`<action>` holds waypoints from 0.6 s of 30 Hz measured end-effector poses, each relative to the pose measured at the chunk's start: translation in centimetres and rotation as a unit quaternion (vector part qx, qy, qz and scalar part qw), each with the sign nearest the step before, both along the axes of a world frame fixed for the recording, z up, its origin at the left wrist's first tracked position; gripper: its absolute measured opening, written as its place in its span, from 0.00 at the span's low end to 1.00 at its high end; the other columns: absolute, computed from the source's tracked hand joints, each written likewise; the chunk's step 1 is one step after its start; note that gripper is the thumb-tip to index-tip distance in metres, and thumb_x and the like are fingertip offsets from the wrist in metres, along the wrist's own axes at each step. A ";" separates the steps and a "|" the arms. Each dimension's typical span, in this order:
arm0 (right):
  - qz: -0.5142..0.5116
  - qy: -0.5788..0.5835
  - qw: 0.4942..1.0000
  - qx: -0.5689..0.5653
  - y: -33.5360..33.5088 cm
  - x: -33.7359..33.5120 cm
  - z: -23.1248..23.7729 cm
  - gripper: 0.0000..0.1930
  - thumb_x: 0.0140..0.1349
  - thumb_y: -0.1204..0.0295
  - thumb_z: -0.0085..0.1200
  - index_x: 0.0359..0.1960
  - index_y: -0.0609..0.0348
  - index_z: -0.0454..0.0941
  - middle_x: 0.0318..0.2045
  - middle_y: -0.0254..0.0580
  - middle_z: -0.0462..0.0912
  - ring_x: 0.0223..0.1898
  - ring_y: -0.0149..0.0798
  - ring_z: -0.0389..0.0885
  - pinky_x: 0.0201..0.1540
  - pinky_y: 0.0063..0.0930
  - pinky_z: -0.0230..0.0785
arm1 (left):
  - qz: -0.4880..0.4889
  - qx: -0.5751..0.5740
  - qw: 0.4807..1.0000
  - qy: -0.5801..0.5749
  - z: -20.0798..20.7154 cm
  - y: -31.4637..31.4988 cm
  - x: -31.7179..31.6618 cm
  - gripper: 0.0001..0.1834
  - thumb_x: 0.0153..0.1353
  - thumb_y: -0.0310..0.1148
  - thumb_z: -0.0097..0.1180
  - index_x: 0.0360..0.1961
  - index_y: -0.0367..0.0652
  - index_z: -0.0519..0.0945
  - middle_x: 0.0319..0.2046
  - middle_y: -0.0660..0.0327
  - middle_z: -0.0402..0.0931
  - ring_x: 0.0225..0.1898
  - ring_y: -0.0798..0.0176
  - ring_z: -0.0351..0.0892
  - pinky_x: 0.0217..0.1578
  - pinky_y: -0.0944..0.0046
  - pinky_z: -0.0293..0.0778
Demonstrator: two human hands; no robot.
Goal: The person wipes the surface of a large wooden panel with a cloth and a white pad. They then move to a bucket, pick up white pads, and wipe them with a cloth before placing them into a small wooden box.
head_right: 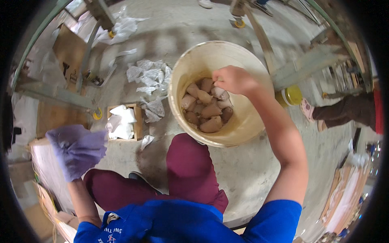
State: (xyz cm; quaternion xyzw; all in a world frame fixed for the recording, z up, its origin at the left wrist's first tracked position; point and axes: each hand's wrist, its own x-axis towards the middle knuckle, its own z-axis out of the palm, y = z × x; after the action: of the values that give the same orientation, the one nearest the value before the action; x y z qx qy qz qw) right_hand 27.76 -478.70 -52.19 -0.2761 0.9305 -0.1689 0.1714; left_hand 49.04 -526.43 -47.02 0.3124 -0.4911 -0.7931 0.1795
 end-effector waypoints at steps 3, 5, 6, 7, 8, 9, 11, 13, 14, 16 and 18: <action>0.064 -0.034 0.985 0.155 -1.9 -2.4 -5.0 0.14 0.53 0.60 0.54 0.36 0.55 0.79 0.33 0.48 0.81 0.38 0.49 0.79 0.41 0.42 0.71 | -0.074 -0.136 0.988 0.026 0.7 0.5 1.2 0.24 0.61 0.56 0.45 0.42 0.46 0.73 0.40 0.62 0.73 0.40 0.61 0.71 0.47 0.60 0.69; 0.085 -0.057 0.968 0.228 -3.5 -3.2 -7.9 0.17 0.52 0.57 0.56 0.38 0.56 0.78 0.36 0.48 0.81 0.40 0.49 0.79 0.43 0.41 0.71 | -0.113 -0.194 0.974 0.032 0.5 1.9 1.0 0.23 0.61 0.54 0.45 0.43 0.45 0.72 0.40 0.62 0.73 0.40 0.61 0.71 0.48 0.60 0.69; 0.084 -0.056 0.962 0.254 -4.1 -3.5 -9.4 0.19 0.52 0.55 0.57 0.38 0.56 0.79 0.38 0.48 0.81 0.43 0.49 0.79 0.44 0.41 0.71 | -0.133 -0.221 0.965 0.037 0.4 2.8 0.8 0.22 0.61 0.53 0.46 0.43 0.45 0.72 0.40 0.62 0.73 0.41 0.61 0.71 0.49 0.60 0.69; 0.071 -0.071 0.962 0.252 -5.5 -3.2 -10.9 0.21 0.52 0.55 0.57 0.41 0.57 0.78 0.40 0.49 0.81 0.45 0.48 0.78 0.46 0.40 0.71 | -0.146 -0.254 0.955 0.035 0.4 3.5 0.9 0.21 0.61 0.51 0.46 0.43 0.45 0.71 0.40 0.62 0.72 0.41 0.61 0.71 0.50 0.60 0.68; 0.064 -0.084 0.963 0.249 -7.0 -2.6 -12.2 0.23 0.52 0.54 0.57 0.43 0.58 0.78 0.43 0.50 0.80 0.48 0.48 0.78 0.48 0.39 0.71 | -0.158 -0.283 0.945 0.035 0.7 4.1 1.3 0.21 0.61 0.50 0.46 0.44 0.45 0.71 0.40 0.62 0.72 0.42 0.62 0.71 0.50 0.60 0.68; 0.075 -0.089 0.956 0.269 -7.6 -2.2 -13.6 0.23 0.52 0.55 0.58 0.44 0.59 0.77 0.44 0.50 0.80 0.48 0.48 0.78 0.48 0.39 0.71 | -0.171 -0.252 0.951 0.049 0.9 4.6 1.4 0.20 0.61 0.49 0.47 0.44 0.44 0.70 0.40 0.61 0.72 0.42 0.62 0.71 0.51 0.60 0.68; 0.101 -0.095 0.943 0.303 -8.9 -1.7 -15.9 0.25 0.52 0.56 0.58 0.47 0.61 0.76 0.46 0.52 0.79 0.48 0.48 0.78 0.49 0.38 0.71 | -0.202 0.038 0.973 0.105 1.4 4.7 2.2 0.21 0.69 0.49 0.36 0.44 0.43 0.72 0.43 0.61 0.73 0.43 0.62 0.72 0.52 0.59 0.68; 0.116 -0.088 0.943 0.298 -8.1 -2.5 -17.2 0.25 0.52 0.60 0.58 0.49 0.61 0.76 0.46 0.52 0.79 0.48 0.47 0.78 0.50 0.38 0.71 | -0.205 -0.361 0.909 -0.049 1.8 5.3 2.2 0.23 0.47 0.37 0.59 0.44 0.44 0.66 0.38 0.60 0.70 0.43 0.62 0.70 0.50 0.62 0.67; 0.116 -0.092 0.942 0.301 -6.9 -2.9 -18.0 0.24 0.52 0.62 0.58 0.50 0.61 0.75 0.47 0.52 0.79 0.48 0.47 0.78 0.50 0.37 0.71 | -0.219 -0.213 0.951 -0.051 2.2 6.7 1.0 0.27 0.44 0.35 0.63 0.44 0.44 0.65 0.38 0.60 0.70 0.43 0.62 0.70 0.50 0.60 0.68; 0.109 -0.136 0.939 0.297 -3.6 -4.4 -17.3 0.23 0.50 0.68 0.58 0.50 0.61 0.75 0.44 0.52 0.80 0.45 0.47 0.80 0.47 0.37 0.72 | -0.176 0.102 0.976 -0.072 2.6 9.6 -1.3 0.35 0.37 0.30 0.72 0.44 0.45 0.62 0.39 0.59 0.69 0.44 0.60 0.71 0.49 0.57 0.70; 0.097 -0.151 0.968 0.176 -3.9 -4.7 -13.5 0.24 0.50 0.70 0.59 0.51 0.62 0.73 0.40 0.51 0.81 0.41 0.44 0.81 0.42 0.35 0.74 | -0.253 -0.128 0.956 -0.068 2.0 9.5 -0.1 0.35 0.39 0.31 0.73 0.45 0.44 0.62 0.41 0.58 0.70 0.45 0.59 0.73 0.48 0.54 0.71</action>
State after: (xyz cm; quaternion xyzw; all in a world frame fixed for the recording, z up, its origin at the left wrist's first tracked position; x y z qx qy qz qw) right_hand 23.01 -482.64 -65.72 -0.3019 0.8776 -0.0249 0.3717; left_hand 48.90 -516.91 -45.04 0.2055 -0.6625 -0.7199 -0.0229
